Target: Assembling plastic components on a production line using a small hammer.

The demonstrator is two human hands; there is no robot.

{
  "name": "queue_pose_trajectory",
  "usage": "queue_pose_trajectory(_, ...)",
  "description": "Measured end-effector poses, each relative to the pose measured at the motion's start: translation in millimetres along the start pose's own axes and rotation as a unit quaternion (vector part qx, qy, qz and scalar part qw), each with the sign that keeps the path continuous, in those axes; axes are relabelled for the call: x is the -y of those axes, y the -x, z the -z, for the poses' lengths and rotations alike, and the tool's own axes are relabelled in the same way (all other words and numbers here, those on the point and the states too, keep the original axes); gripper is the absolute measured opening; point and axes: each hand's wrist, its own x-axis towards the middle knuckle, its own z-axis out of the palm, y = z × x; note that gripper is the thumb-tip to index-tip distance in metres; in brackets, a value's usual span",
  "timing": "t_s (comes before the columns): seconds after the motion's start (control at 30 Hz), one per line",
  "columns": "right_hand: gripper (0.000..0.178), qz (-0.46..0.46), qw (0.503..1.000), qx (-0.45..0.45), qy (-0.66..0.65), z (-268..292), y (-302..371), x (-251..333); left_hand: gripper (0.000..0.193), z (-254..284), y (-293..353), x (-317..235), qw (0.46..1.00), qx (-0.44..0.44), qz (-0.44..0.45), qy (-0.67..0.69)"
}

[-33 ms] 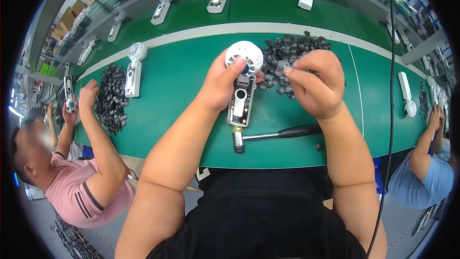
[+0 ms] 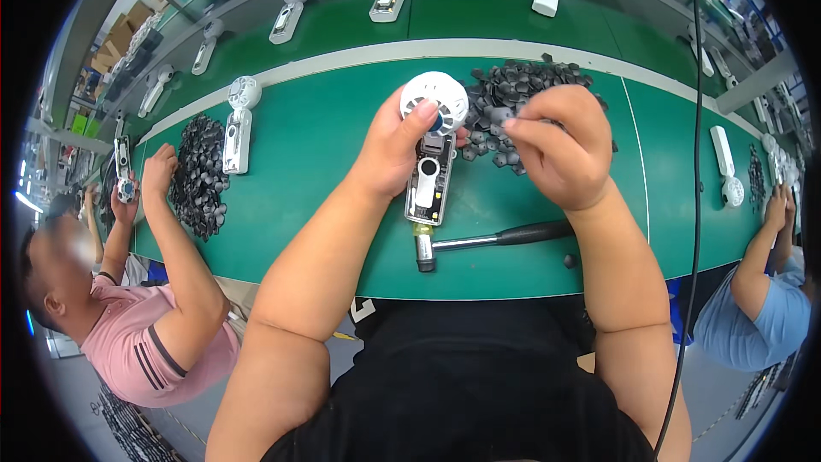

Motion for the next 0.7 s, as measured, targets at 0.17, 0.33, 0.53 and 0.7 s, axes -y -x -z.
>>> queue_pose_trajectory(0.17,0.013,-0.391,0.870,0.040,-0.299,-13.5,1.8,16.6,0.067,-18.2,9.1,-12.3,0.997,-0.009,-0.014,-0.075)
queue_pose_trajectory(0.33,0.013,-0.476,0.749,0.067,-0.457,-23.2,-0.6,16.2,0.068,-18.2,10.2,-10.5,0.996,-0.009,-0.006,-0.088)
queue_pose_trajectory(0.53,0.018,-0.401,0.836,0.145,-0.344,-23.0,2.9,14.3,0.057,-14.4,9.9,-6.3,0.993,0.018,-0.004,-0.114)
queue_pose_trajectory(0.7,0.024,-0.268,0.934,0.180,-0.156,-32.3,0.1,8.9,0.053,-4.1,2.3,-2.9,0.998,0.033,0.027,-0.053)
